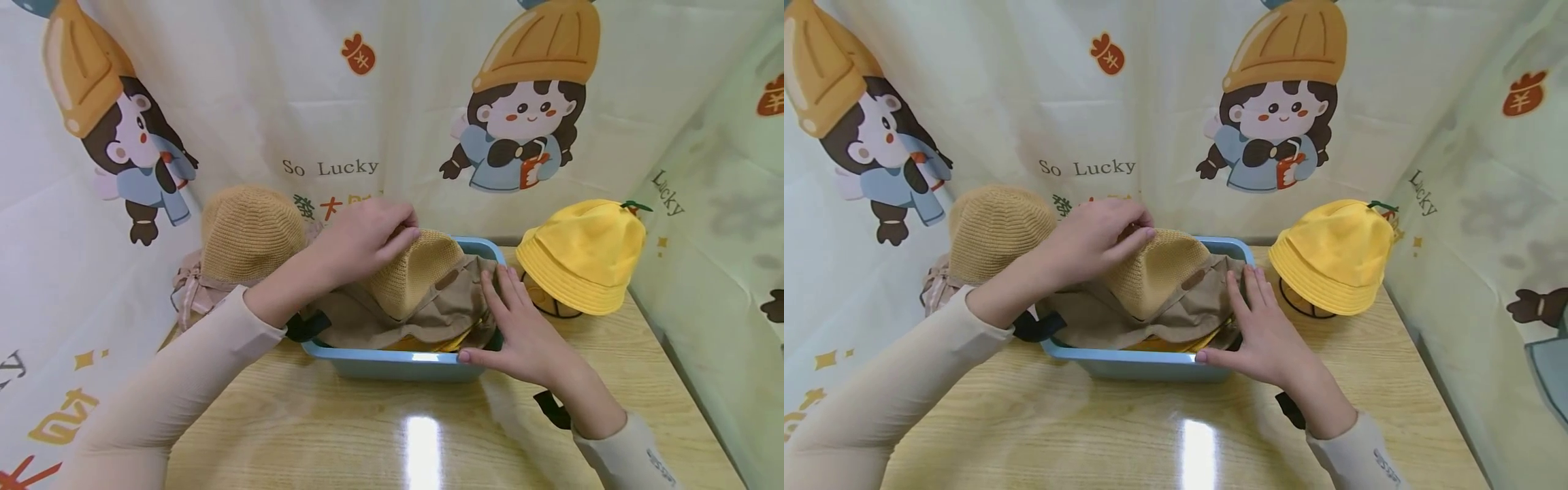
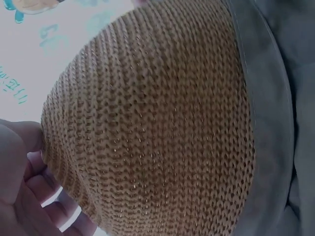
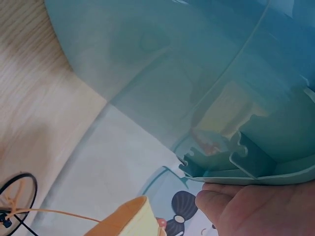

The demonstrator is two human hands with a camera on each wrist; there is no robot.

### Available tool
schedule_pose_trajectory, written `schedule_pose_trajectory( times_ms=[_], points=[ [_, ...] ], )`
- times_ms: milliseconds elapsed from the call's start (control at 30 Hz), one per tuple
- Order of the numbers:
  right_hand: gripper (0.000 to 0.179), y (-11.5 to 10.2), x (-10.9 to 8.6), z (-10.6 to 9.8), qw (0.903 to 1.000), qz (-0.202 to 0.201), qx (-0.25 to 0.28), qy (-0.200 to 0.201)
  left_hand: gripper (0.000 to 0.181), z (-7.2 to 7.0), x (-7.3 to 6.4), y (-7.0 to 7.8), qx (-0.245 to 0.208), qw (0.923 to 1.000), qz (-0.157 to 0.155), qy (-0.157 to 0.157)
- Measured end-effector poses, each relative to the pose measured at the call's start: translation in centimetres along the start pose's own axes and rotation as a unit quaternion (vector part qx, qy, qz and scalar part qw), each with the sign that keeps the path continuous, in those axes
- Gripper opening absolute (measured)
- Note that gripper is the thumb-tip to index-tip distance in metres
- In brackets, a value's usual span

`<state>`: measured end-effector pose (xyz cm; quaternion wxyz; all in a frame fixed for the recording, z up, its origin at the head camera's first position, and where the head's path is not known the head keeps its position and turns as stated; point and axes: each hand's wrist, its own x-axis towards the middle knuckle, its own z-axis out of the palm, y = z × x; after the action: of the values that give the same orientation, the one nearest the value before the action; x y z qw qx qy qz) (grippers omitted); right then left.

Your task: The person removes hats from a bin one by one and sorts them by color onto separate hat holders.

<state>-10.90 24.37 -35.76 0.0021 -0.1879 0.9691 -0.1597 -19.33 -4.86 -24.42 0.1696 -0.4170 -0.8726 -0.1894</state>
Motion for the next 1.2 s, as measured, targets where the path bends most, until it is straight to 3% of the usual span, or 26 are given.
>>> schedule_pose_trajectory(
  times_ms=[300, 533, 667, 900, 1200],
  points=[
    [0.122, 0.0, 0.3, 0.1, 1.0000, 0.001, 0.004, -0.009, 0.015, -3.3, 0.1, 0.2, 0.022, 0.9983, 0.002, 0.053],
    [0.121, 0.2, 0.2, 0.3, 1.0000, -0.005, 0.005, -0.003, 0.015, -4.9, 0.0, -0.3, 0.045, 0.9940, 0.013, 0.099],
    [0.121, 0.3, 0.1, 0.3, 1.0000, -0.005, 0.002, -0.006, 0.015, -5.6, -0.2, -0.8, 0.067, 0.9848, 0.036, 0.156],
    [0.115, 0.3, -0.1, 0.3, 1.0000, -0.007, 0.005, -0.004, 0.020, -7.1, -1.0, -1.6, 0.127, 0.9542, 0.103, 0.250],
    [0.120, 0.3, -0.1, 0.1, 1.0000, -0.002, 0.006, -0.006, 0.021, -9.2, -2.1, -3.2, 0.077, 0.9534, 0.095, 0.276]
  ],
)
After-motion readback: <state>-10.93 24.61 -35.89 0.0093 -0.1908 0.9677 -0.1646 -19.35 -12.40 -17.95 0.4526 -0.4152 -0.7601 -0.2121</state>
